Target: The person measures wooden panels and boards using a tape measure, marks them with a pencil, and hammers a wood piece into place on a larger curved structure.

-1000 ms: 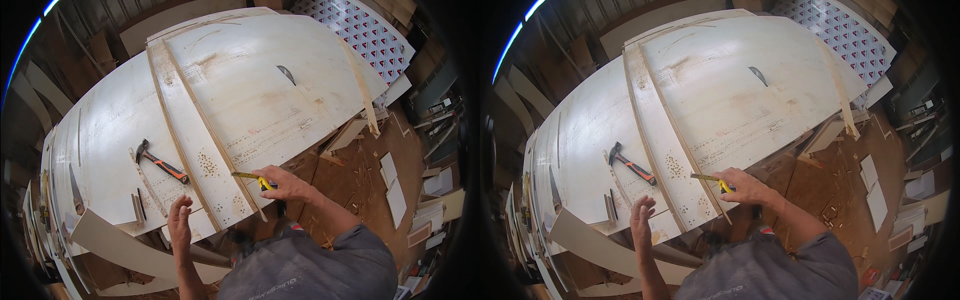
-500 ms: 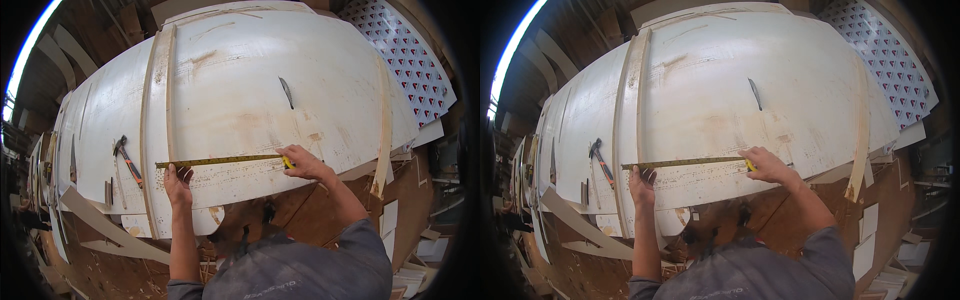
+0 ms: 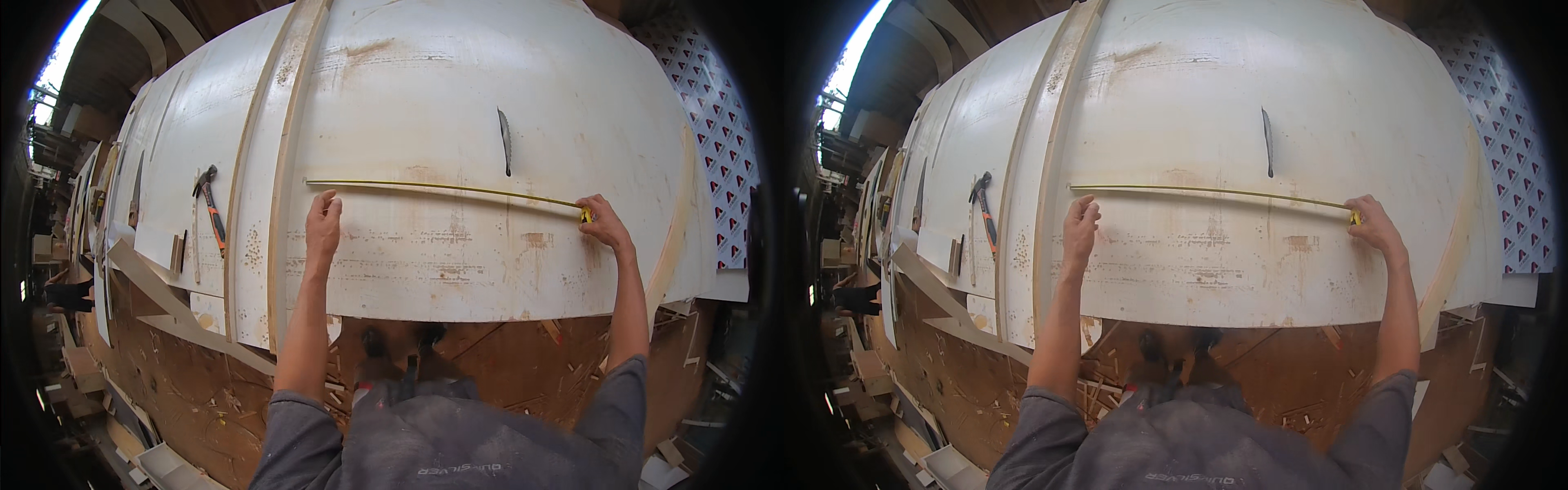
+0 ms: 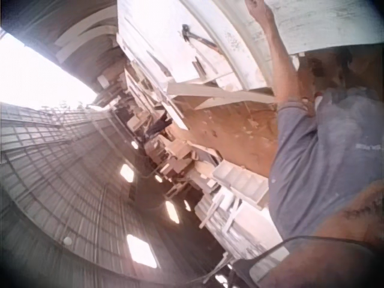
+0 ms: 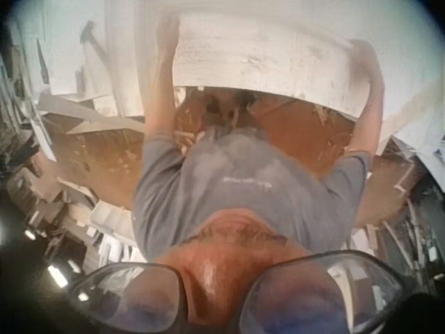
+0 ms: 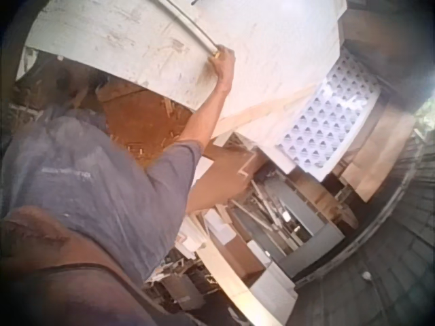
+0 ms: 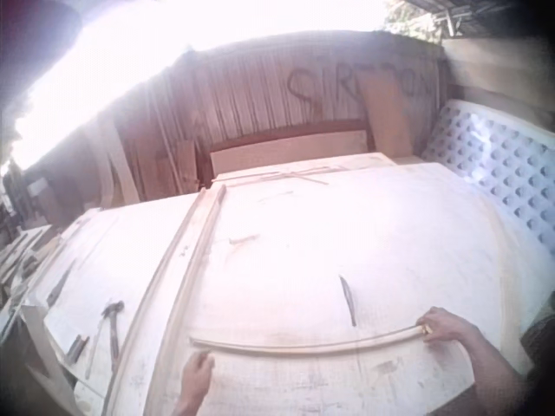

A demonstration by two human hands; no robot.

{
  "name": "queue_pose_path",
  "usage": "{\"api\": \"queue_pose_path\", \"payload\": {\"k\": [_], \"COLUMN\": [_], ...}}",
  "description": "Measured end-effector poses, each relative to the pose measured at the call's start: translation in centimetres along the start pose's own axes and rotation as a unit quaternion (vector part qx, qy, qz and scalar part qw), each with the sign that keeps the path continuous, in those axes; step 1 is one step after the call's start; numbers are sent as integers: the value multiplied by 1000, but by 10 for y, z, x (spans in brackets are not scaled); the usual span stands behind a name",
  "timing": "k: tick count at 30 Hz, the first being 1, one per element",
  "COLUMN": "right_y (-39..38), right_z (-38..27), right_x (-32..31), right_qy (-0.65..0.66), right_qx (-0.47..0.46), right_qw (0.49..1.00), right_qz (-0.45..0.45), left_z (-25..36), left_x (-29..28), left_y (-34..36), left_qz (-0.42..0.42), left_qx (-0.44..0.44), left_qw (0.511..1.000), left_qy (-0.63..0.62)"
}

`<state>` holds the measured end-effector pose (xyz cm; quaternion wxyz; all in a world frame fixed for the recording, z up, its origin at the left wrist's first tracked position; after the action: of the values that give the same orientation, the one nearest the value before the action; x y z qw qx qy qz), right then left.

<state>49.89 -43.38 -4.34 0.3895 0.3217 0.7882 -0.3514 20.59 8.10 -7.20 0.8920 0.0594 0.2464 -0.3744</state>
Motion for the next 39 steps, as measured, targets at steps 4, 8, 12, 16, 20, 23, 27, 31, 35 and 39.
{"api": "queue_pose_path", "payload": {"k": [4,8,12,16,20,23,27,31,35,39], "right_y": [34,59,73,75,77,75,75,72,76,81], "right_z": [-4,-20,-23,-27,-27,-34,-39,-43,-55,-71], "right_x": [-1,-5,-3,-1,0,-2,-1,2,11,23], "right_qy": [-42,-32,-27,-40,-46,-36,-38,-34,-27,-47], "right_qx": [14,7,-31,-50,-58,-67,-11,-1,-20,-26], "right_qw": [999,999,999,997,996,997,999,999,999,998], "right_qz": [-16,-42,12,42,47,32,-31,-32,-28,-20], "left_z": [-2,-57,-81,-81,-78,-79,-81,-84,-93,-104], "left_x": [-66,-127,-124,-119,-116,-118,-118,-120,-136,-154], "left_y": [-39,-79,-88,-81,-78,-79,-77,-75,-66,-60], "left_qz": [127,138,98,84,82,94,87,94,99,101], "left_qx": [174,32,25,-25,-31,-37,-42,-38,-25,-6], "left_qw": [924,898,902,883,891,880,886,887,885,878], "left_qy": [316,417,419,461,446,463,454,450,455,468]}}
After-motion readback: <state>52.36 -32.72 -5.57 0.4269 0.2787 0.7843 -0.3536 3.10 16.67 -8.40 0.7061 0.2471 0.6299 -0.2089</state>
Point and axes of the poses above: each hand's wrist, its own y-axis towards the middle knuckle, its own x-axis out of the palm, z = x × y, the point moved 5 cm from there along y, towards the middle knuckle, and after that the axes turned 2 degrees about y, right-handed, at the moved point
